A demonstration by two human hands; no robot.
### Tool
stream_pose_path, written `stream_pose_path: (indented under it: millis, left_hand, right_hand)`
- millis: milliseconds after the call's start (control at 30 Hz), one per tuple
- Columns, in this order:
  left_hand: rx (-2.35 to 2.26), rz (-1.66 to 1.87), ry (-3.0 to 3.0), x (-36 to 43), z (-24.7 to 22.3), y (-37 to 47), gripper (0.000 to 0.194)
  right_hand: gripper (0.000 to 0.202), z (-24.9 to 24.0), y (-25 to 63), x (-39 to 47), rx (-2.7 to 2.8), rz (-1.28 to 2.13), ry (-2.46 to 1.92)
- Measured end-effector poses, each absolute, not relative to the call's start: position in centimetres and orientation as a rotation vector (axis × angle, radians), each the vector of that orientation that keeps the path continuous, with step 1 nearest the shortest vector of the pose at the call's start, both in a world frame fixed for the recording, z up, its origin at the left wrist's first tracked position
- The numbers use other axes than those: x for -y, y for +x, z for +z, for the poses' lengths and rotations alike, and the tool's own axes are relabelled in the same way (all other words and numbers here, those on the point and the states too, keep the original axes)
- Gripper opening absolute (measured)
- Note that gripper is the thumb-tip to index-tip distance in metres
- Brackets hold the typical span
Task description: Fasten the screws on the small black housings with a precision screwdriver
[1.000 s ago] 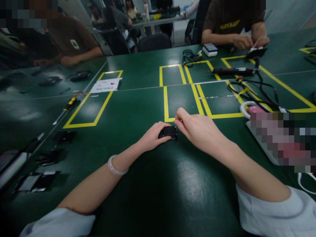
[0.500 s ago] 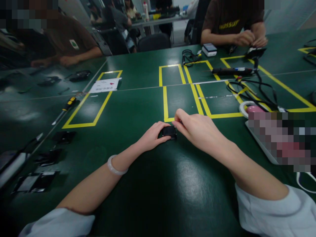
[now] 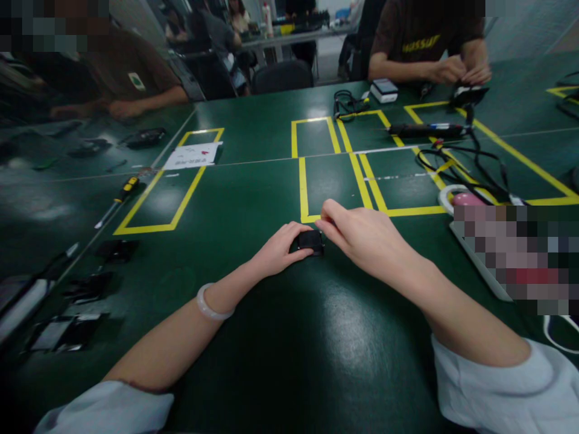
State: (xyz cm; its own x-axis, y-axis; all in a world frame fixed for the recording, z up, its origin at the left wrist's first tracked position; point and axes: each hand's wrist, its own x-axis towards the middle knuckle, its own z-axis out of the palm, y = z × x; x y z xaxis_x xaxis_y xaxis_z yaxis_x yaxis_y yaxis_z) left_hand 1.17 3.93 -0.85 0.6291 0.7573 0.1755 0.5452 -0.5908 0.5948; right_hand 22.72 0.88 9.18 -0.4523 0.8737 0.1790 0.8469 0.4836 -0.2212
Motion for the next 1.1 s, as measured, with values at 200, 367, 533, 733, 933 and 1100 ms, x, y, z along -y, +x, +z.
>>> stream_pose_path:
  millis: [200,367,533,733,933,1100]
  left_hand:
    - [-1.014,0.582,2.356,-3.90,-0.64,1.21,0.036]
    - [-1.016,0.581,2.355,-3.86,-0.64,1.19,0.034]
    - [-1.023,0.575,2.353,-3.87,-0.79,1.16,0.035]
    - [-1.010,0.596,2.360,-3.86,-0.82,1.18,0.035]
    - [-1.016,0.591,2.364,-3.93,-0.93,1.16,0.035]
    - [-1.018,0.589,2.366,-3.96,-0.98,1.15,0.035]
  right_hand:
    - [0.020,9.14,22.84,-0.76,2.446,0.097,-1.469]
    - [0.021,9.38,22.82,-0.72,2.449,0.126,-1.463]
    - [0.025,9.30,22.72,-0.74,2.469,0.089,-1.511]
    - [0.017,9.41,22.60,-0.57,2.476,0.100,-1.505]
    - [0.020,9.59,22.53,-0.50,2.487,0.121,-1.504]
    - [0.020,9.30,22.62,-0.60,2.490,0.117,-1.506]
